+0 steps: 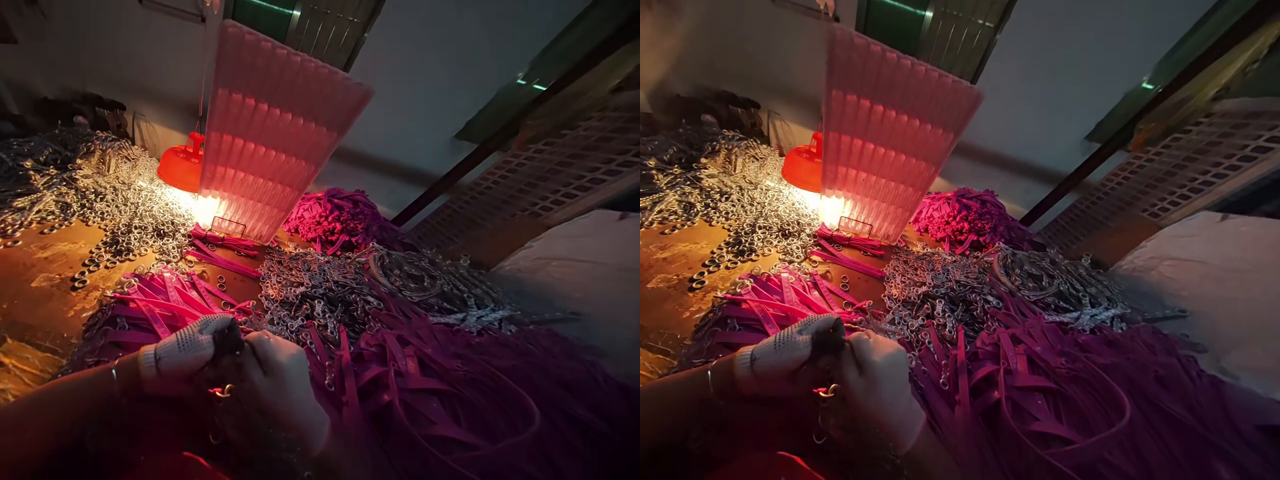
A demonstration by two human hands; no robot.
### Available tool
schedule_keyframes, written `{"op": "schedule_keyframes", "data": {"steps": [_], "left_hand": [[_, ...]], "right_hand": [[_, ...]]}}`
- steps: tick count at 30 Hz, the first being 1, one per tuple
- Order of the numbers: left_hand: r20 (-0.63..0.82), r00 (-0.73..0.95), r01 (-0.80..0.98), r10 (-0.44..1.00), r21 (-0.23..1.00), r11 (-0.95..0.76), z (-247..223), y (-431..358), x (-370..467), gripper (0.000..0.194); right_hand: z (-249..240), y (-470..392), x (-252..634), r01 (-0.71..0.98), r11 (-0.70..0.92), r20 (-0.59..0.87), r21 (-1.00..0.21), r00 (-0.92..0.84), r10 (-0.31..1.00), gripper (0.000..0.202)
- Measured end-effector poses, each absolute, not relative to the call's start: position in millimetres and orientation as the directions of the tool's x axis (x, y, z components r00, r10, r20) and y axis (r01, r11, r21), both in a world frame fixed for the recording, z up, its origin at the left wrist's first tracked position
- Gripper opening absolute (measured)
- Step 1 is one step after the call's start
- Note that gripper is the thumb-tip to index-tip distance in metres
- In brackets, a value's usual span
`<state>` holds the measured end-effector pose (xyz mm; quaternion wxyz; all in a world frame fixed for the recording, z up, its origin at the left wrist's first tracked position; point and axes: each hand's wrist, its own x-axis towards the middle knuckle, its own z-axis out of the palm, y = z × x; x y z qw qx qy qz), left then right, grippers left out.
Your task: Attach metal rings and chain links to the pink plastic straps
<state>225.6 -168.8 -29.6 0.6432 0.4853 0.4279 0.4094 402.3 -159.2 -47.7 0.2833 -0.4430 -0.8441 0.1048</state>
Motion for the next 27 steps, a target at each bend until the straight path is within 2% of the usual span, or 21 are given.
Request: {"op": "schedule_keyframes", "data": {"steps": [2, 4, 5, 7, 8, 10, 11, 15, 19, 23, 27], "left_hand": [[-0.272, 0.31, -0.237, 0.911, 0.906, 0.351, -31, -156, 228, 0.019], [-0.335, 0.343, -0.206, 0.878, 0.885, 0.418, -32, -132, 230, 0.019], [-0.327, 0.369, -0.082, 0.87, 0.921, 0.381, -32, -115, 231, 0.019], [-0.286, 0.425, 0.267, 0.859, 0.946, 0.183, -32, -74, 234, 0.021], [-0.235, 0.414, 0.458, 0.879, 0.889, 0.022, -33, -51, 237, 0.023], [-0.19, 0.344, 0.603, 0.92, 0.795, -0.061, -39, -5, 244, 0.036], [-0.179, 0.316, 0.65, 0.932, 0.756, -0.075, -45, 16, 249, 0.042], [-0.189, 0.239, 0.801, 0.953, 0.593, -0.083, -81, 74, 268, 0.033], [-0.178, 0.192, 0.889, 0.965, 0.449, -0.094, -111, 94, 277, 0.032], [-0.11, 0.266, 0.88, 0.958, 0.432, -0.195, -110, 91, 276, 0.024], [-0.074, 0.322, 0.828, 0.944, 0.505, -0.243, -82, 60, 265, 0.016]], "right_hand": [[-52, -159, 397, 0.665, 0.517, 0.414, -0.539, -0.325, 0.85, 0.025], [-57, -155, 396, 0.579, 0.433, 0.378, -0.691, -0.221, 0.899, 0.025], [-61, -151, 398, 0.535, 0.383, 0.346, -0.753, -0.173, 0.922, 0.024], [-69, -144, 406, 0.474, 0.299, 0.309, -0.828, -0.057, 0.949, 0.024], [-73, -141, 411, 0.452, 0.28, 0.31, -0.847, -0.009, 0.951, 0.025], [-82, -142, 420, 0.404, 0.274, 0.309, -0.873, 0.023, 0.951, 0.026], [-87, -145, 424, 0.385, 0.283, 0.304, -0.879, -0.007, 0.953, 0.026], [-100, -166, 428, 0.348, 0.251, 0.198, -0.903, -0.182, 0.963, 0.027], [-103, -172, 432, 0.284, 0.191, 0.144, -0.94, -0.177, 0.974, 0.022], [-99, -157, 439, 0.238, 0.216, 0.194, -0.947, -0.112, 0.975, 0.022], [-92, -134, 442, 0.23, 0.271, 0.258, -0.935, -0.086, 0.962, 0.023]]}}
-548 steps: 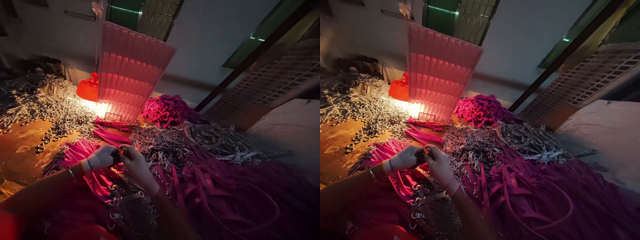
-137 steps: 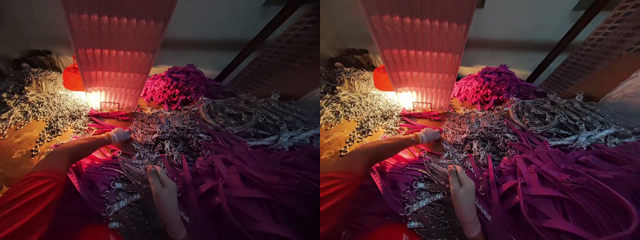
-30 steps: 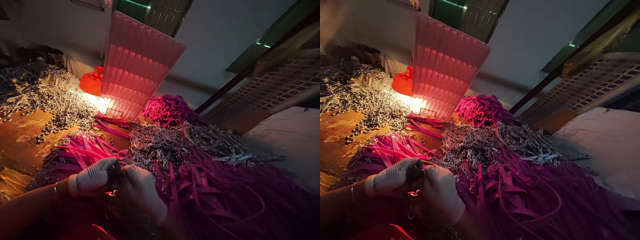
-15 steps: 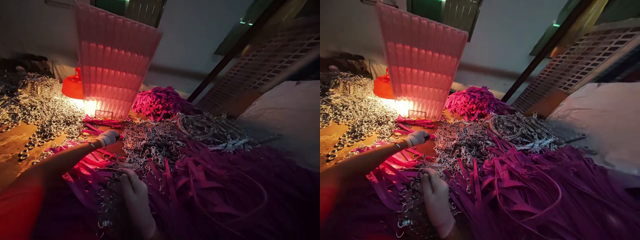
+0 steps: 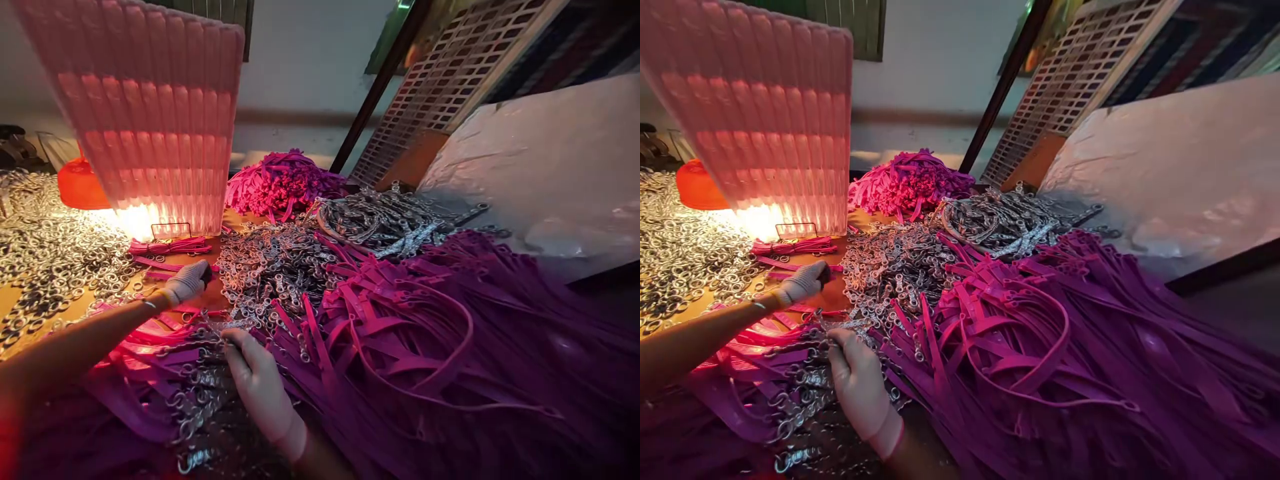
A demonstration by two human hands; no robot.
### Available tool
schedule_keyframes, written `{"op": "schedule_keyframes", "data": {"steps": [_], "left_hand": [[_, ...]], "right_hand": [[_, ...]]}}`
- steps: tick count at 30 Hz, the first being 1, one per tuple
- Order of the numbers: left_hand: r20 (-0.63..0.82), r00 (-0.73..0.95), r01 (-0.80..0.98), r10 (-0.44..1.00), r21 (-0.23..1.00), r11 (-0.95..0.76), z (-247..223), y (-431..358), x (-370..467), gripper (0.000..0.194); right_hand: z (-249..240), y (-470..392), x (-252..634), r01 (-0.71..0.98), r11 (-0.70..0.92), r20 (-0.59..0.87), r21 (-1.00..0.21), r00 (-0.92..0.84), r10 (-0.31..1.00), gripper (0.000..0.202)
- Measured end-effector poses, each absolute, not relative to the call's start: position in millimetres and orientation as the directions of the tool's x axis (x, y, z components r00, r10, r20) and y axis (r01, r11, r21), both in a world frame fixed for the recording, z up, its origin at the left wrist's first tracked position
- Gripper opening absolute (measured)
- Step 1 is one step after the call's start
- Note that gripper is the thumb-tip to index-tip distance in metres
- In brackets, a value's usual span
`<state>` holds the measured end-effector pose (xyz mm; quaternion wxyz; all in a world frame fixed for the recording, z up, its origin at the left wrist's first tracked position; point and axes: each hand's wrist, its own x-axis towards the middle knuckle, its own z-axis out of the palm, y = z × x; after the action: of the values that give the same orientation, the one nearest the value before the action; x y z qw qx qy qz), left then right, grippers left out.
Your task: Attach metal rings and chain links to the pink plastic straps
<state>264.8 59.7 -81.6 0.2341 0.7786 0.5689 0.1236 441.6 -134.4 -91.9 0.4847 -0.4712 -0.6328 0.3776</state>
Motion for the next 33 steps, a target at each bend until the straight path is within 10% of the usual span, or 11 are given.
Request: {"op": "schedule_keyframes", "data": {"steps": [9, 17, 27, 33], "left_hand": [[-0.262, 0.28, 0.363, 0.924, 0.919, 0.151, -23, -91, 221, 0.038], [-0.058, 0.112, 0.436, 0.992, 0.9, 0.004, -35, -131, 220, 0.034], [0.006, 0.376, 0.58, 0.927, 0.779, -0.24, -42, -146, 201, 0.025], [0.172, 0.335, 0.619, 0.926, 0.701, -0.354, -59, -150, 203, 0.024]], "right_hand": [[-73, -112, 406, 0.578, 0.433, 0.394, -0.691, -0.201, 0.897, 0.025], [-71, -137, 391, 0.762, 0.534, 0.467, -0.367, -0.345, 0.814, 0.022], [-81, -151, 385, 0.805, 0.588, 0.623, -0.081, -0.42, 0.66, 0.024], [-79, -153, 383, 0.786, 0.597, 0.566, -0.157, -0.424, 0.707, 0.018]]}}
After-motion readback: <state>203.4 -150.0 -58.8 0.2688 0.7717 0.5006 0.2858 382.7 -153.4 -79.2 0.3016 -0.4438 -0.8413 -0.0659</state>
